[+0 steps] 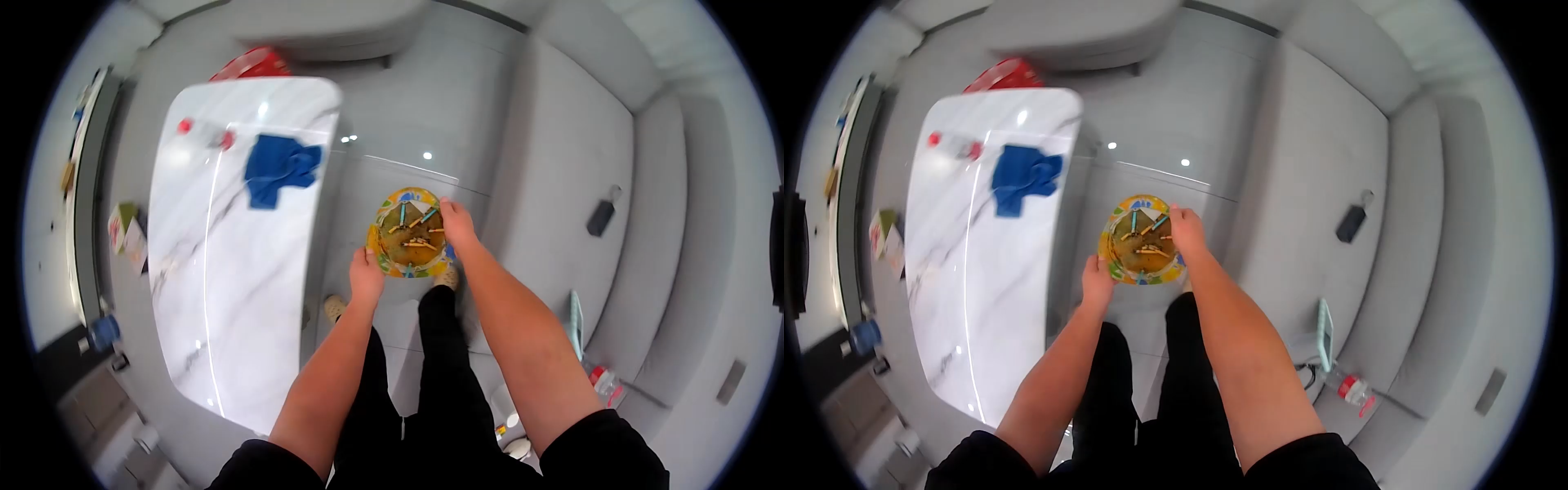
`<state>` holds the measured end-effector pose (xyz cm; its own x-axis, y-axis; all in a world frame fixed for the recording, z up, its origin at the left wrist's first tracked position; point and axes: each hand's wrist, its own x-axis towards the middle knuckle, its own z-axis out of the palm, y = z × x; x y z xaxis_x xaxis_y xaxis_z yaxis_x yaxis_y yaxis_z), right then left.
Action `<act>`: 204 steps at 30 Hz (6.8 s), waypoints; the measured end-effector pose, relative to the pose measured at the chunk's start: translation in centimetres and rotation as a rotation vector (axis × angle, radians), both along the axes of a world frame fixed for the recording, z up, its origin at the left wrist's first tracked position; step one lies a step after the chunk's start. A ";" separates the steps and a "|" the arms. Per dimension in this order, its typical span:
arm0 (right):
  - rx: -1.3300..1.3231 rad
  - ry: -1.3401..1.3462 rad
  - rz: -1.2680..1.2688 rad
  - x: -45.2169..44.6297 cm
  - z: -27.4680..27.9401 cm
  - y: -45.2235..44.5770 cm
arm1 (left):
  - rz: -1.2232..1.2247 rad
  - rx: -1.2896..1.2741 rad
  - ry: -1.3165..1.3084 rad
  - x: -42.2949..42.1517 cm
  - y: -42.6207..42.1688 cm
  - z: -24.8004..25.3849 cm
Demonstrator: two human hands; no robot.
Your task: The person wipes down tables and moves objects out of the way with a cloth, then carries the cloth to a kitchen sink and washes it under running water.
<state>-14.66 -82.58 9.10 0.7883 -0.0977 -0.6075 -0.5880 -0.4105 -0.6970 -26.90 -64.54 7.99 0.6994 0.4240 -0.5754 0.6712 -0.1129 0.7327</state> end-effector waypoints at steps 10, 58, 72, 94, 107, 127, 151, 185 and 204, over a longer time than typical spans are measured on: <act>0.048 -0.006 0.290 -3.3 -0.3 32.6 | 0.269 0.349 0.119 -6.3 27.1 4.9; 0.044 -0.702 0.672 -6.9 -10.5 56.4 | 1.149 0.012 0.136 -7.7 41.4 -1.2; -0.028 -0.202 -0.432 -15.3 4.2 18.2 | -0.058 -0.442 0.030 -2.8 9.0 4.7; 0.498 -0.063 -1.619 -33.3 0.4 -38.5 | -0.583 -0.820 0.509 -9.8 -45.8 1.9; 0.392 -0.302 -0.872 -23.2 12.4 -28.1 | -0.061 -1.179 0.213 -7.9 -30.5 11.0; 0.668 -0.095 0.407 -18.9 18.4 44.7 | 0.882 -0.838 -0.733 -21.1 34.3 19.1; 0.495 0.209 0.315 -25.1 5.9 64.6 | 1.184 -0.755 -0.516 -26.2 52.4 8.2; -0.666 -0.039 -0.618 -54.3 7.6 -26.5 | -0.654 -0.694 0.435 -34.2 -28.6 8.2; 0.399 0.155 -0.719 -51.3 5.6 -22.8 | -0.366 -0.716 0.221 -36.3 -29.8 5.0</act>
<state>-65.98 -105.38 14.65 0.5204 -0.2994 -0.7997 -0.7137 0.3618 -0.5998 -63.18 -94.30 13.00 0.5613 -0.3290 -0.7594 0.8193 0.0915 0.5660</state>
